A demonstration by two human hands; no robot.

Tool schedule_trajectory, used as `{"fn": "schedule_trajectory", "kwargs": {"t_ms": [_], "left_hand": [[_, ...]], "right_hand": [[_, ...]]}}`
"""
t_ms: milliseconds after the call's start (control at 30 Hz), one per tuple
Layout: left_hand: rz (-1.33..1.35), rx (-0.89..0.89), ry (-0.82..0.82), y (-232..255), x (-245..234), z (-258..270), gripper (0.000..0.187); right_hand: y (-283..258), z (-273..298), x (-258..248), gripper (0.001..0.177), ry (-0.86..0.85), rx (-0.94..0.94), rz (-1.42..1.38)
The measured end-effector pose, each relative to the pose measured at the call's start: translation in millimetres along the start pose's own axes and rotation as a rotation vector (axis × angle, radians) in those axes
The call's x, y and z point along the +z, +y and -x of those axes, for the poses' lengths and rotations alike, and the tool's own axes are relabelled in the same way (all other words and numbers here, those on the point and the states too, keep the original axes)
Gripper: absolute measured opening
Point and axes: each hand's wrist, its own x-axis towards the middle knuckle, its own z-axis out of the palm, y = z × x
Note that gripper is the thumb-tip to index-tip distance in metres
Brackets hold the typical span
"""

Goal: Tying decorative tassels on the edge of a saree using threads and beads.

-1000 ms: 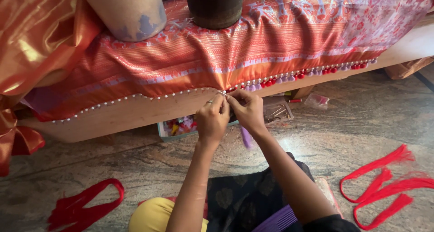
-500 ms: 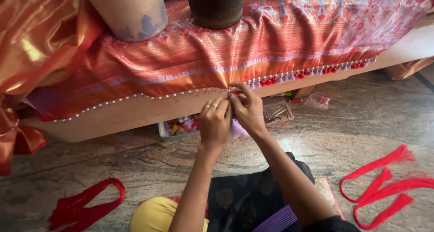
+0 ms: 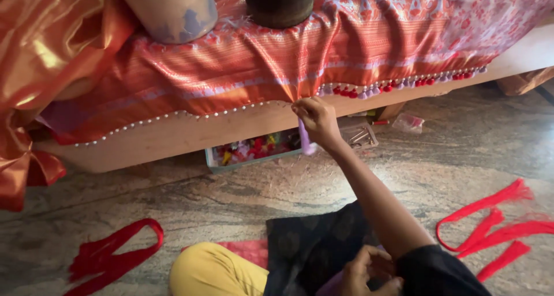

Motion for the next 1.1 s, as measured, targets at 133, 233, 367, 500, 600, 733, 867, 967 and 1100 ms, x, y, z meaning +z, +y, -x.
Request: {"fn": "schedule_trajectory", "kwargs": {"t_ms": [133,233,367,500,600,733,867,967,1100], "left_hand": [[0.105,-0.145,-0.02,-34.1,13.5,16.4,0.038],[-0.083,-0.109,-0.084,10.8,3.5,13.0,0.029],[0.042,-0.229,-0.256,56.0,-2.3,9.2,0.021],[0.061,-0.237,-0.253,130.3,1.2,-16.6,0.027],[-0.306,-0.139,-0.243,168.9,17.6,-47.3,0.041],[-0.732,0.169,-0.353,147.7,51.9,-54.5,0.045],[-0.814,0.439,-0.181,170.4,48.2,-20.4,0.043],[-0.789,0.332,-0.211,170.0,16.6,4.7,0.047],[-0.834,0.158,-0.345,80.1,15.2,15.6,0.027]], "right_hand": [[10.2,-2.5,7.9,0.01,0.03,-0.091,-0.045],[4.3,2.4,8.6,0.009,0.044,-0.068,-0.06],[12.9,5.9,15.3,0.008,0.091,-0.093,-0.114],[1.9,9.3,14.4,0.007,0.072,-0.08,-0.111],[-8.0,11.8,13.2,0.007,0.091,-0.075,-0.028],[-6.5,13.2,11.6,0.009,0.099,-0.11,-0.007],[0.0,6.8,-1.2,0.009,0.088,-0.185,0.024],[1.8,1.6,-8.7,0.01,0.051,-0.178,0.043],[9.3,1.8,-0.8,0.009,0.065,-0.201,0.054]]}}
